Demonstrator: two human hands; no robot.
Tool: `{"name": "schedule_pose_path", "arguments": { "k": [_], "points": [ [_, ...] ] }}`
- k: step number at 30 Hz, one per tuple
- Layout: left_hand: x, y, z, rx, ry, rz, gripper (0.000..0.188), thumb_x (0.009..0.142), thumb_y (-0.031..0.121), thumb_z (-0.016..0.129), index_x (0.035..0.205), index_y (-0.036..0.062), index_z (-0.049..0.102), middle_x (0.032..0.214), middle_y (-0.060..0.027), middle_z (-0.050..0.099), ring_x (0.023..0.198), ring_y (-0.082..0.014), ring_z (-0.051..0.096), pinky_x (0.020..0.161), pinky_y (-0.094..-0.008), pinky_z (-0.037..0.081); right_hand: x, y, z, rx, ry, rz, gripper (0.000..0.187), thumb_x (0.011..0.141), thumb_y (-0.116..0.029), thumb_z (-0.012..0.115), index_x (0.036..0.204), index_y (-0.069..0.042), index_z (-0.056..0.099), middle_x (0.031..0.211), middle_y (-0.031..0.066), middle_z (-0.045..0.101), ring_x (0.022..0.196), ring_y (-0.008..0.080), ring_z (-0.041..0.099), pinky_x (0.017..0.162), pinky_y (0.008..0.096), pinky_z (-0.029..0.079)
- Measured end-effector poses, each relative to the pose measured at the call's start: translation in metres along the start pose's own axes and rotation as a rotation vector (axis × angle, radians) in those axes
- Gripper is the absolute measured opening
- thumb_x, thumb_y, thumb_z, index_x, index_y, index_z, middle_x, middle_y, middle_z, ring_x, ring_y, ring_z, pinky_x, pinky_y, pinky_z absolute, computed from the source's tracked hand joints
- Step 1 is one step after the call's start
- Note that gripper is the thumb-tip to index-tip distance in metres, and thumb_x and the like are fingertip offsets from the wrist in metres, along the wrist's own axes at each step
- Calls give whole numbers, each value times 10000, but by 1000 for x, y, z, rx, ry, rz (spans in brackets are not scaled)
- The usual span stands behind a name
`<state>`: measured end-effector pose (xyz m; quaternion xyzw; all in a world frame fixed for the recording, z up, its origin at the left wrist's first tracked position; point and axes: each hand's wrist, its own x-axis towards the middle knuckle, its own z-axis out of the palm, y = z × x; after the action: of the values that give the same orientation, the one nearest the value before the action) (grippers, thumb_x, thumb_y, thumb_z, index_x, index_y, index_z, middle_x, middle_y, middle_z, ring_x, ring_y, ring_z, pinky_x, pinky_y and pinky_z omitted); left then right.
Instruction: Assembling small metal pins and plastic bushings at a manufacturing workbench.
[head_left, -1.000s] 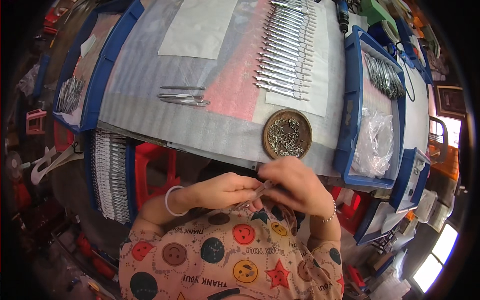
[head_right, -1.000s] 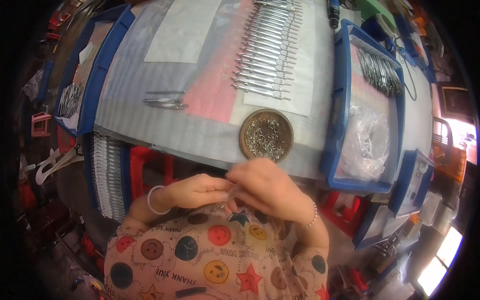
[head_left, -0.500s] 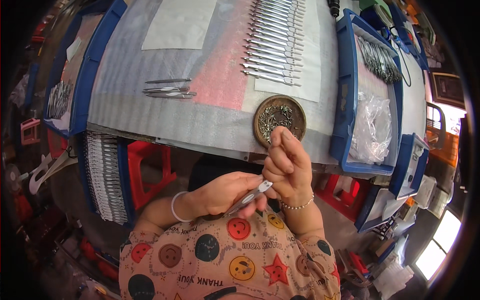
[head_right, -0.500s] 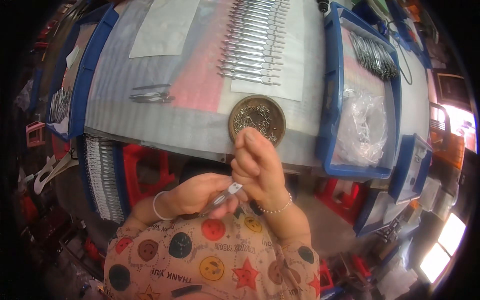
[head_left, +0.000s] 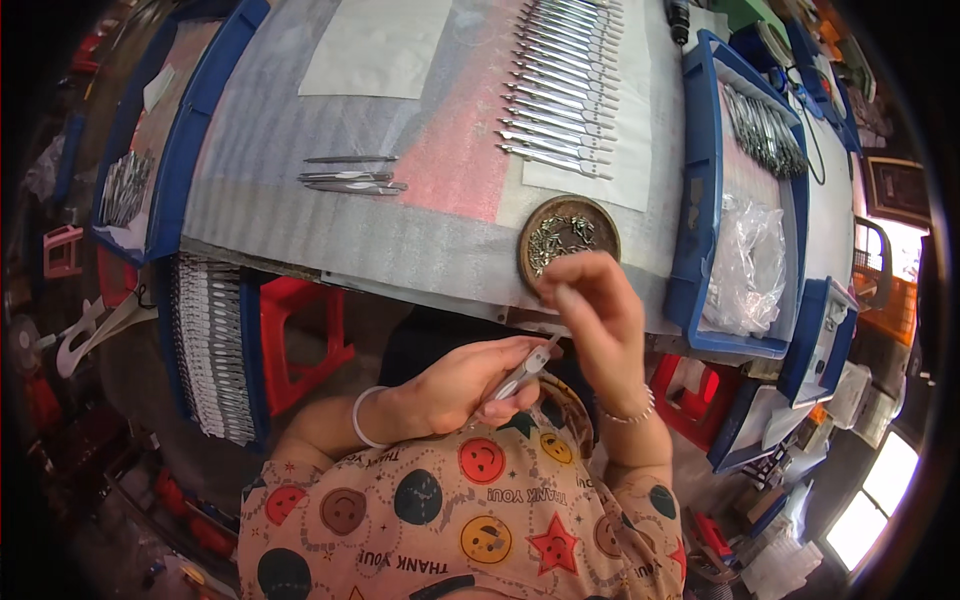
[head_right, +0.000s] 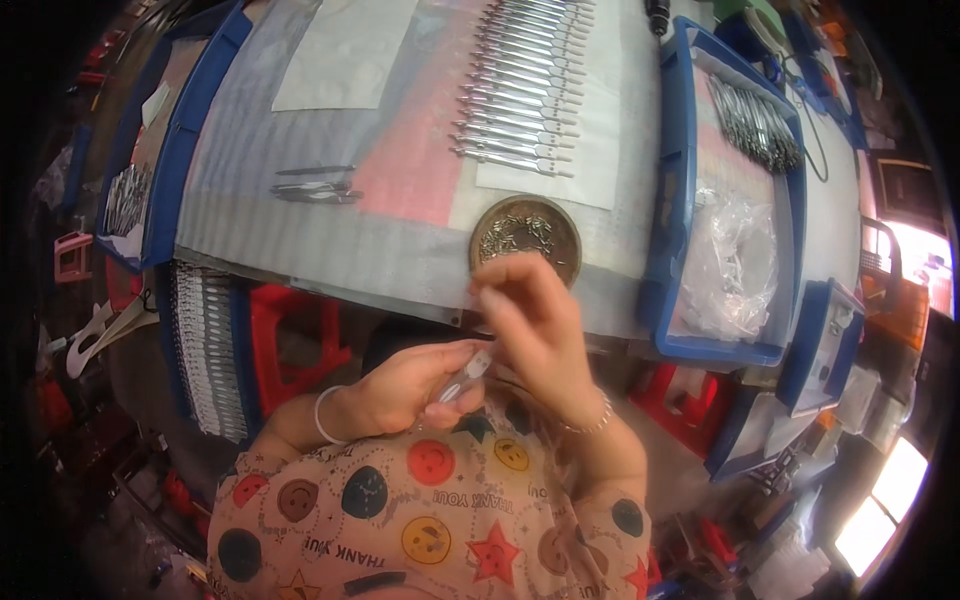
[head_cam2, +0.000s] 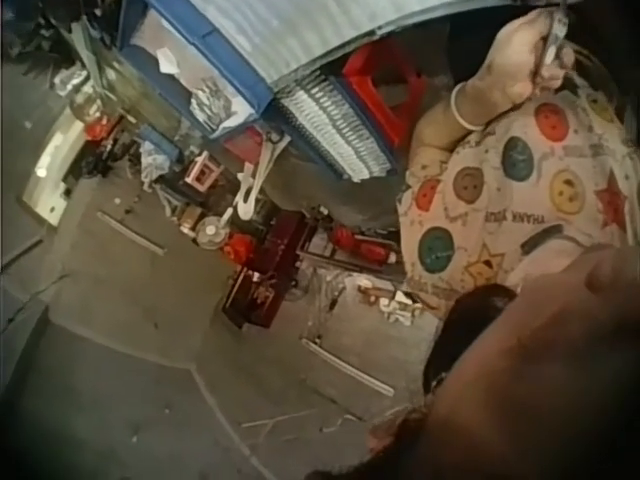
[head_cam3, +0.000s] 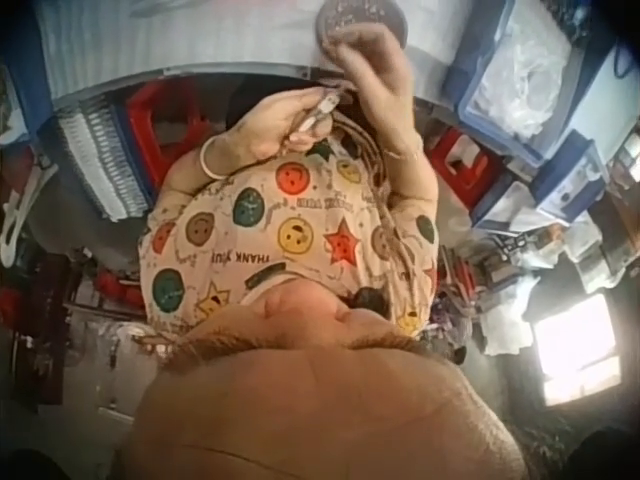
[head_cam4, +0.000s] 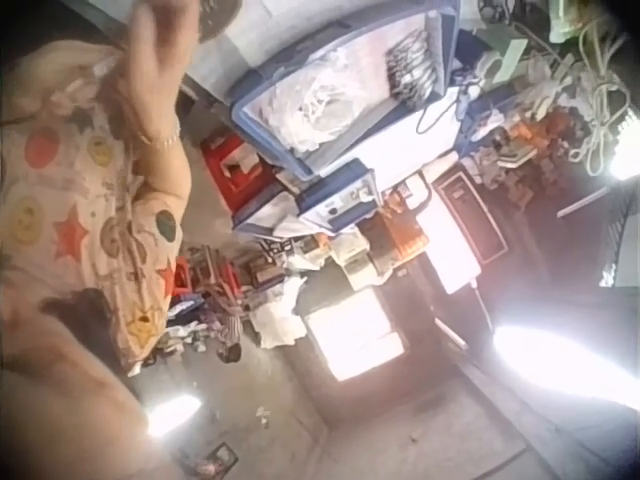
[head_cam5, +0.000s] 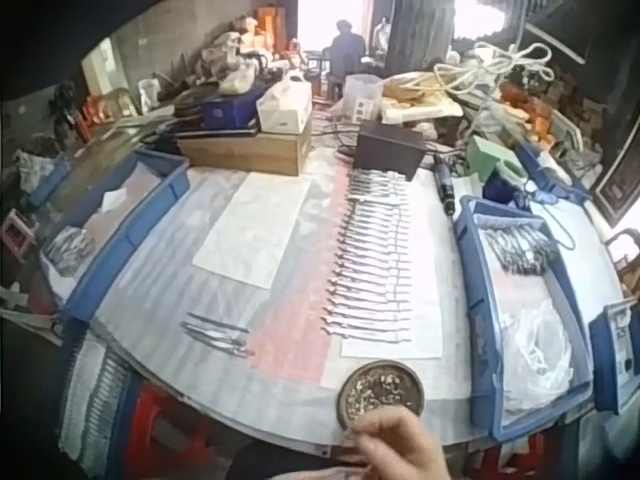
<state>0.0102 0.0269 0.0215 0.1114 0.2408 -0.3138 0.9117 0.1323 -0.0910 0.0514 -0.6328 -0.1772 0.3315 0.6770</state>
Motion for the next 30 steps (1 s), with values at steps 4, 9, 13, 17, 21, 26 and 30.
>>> {"name": "schedule_pose_path", "arguments": {
  "k": [4, 9, 13, 17, 21, 26, 30],
  "points": [
    [-4, 6, -1, -30, 22, 53, 279, 992, 191, 303, 1186, 80, 471, 762, -90, 588, 473, -103, 425, 419, -214, 316, -1, -39, -12, -905, -578, -484, 377, 654, -67, 661, 1020, -19, 582, 968, 95, 585, 838, 276, 550, 732, 342, 451],
    [-4, 10, 2, -9, 39, -23, 274, 967, 167, 328, 1171, 80, 490, 718, -82, 579, 448, -111, 426, 398, -241, 313, -13, -47, -2, -1288, -890, -572, 368, 688, -145, 579, 1030, -11, 574, 1035, 89, 570, 838, 211, 542, 704, 292, 433],
    [-4, 11, -4, -25, 18, -92, 361, 998, 311, 314, 1240, 78, 447, 804, -120, 618, 603, -183, 601, 517, -274, 498, -6, -49, 1, -1258, -981, -635, 313, 692, -136, 570, 969, 10, 560, 882, 81, 532, 819, 214, 548, 670, 297, 467],
    [-5, 29, -20, -156, -189, -10, 637, 962, 538, 265, 1434, 115, 204, 1230, -197, 527, 1077, -299, 565, 874, -424, 487, 8, -67, -10, -1162, -904, -522, 245, 704, -89, 607, 924, 4, 552, 866, 96, 535, 784, 252, 570, 649, 329, 498],
    [-9, 44, -29, -308, -317, 113, 646, 933, 591, 280, 1436, 187, 249, 1394, -183, 386, 1260, -311, 406, 1011, -493, 363, 27, -85, -35, -1158, -488, -334, 245, 679, 45, 605, 905, -44, 569, 850, 110, 564, 771, 303, 586, 667, 375, 494],
    [-14, 56, -26, -222, -280, 300, 597, 952, 501, 365, 1389, 97, 312, 1364, -199, 413, 1200, -288, 474, 969, -438, 430, 79, -87, -70, -1166, -152, -297, 155, 776, 58, 590, 895, -39, 572, 799, 118, 567, 649, 257, 580, 588, 313, 478],
    [-19, 49, -38, 116, -142, 587, 415, 981, 282, 408, 1307, 24, 394, 1213, -184, 544, 1038, -228, 583, 917, -357, 468, 127, -74, -95, -1199, -168, -330, 117, 781, 21, 577, 889, -15, 548, 835, 153, 561, 763, 300, 569, 659, 368, 451]
  ]
}}
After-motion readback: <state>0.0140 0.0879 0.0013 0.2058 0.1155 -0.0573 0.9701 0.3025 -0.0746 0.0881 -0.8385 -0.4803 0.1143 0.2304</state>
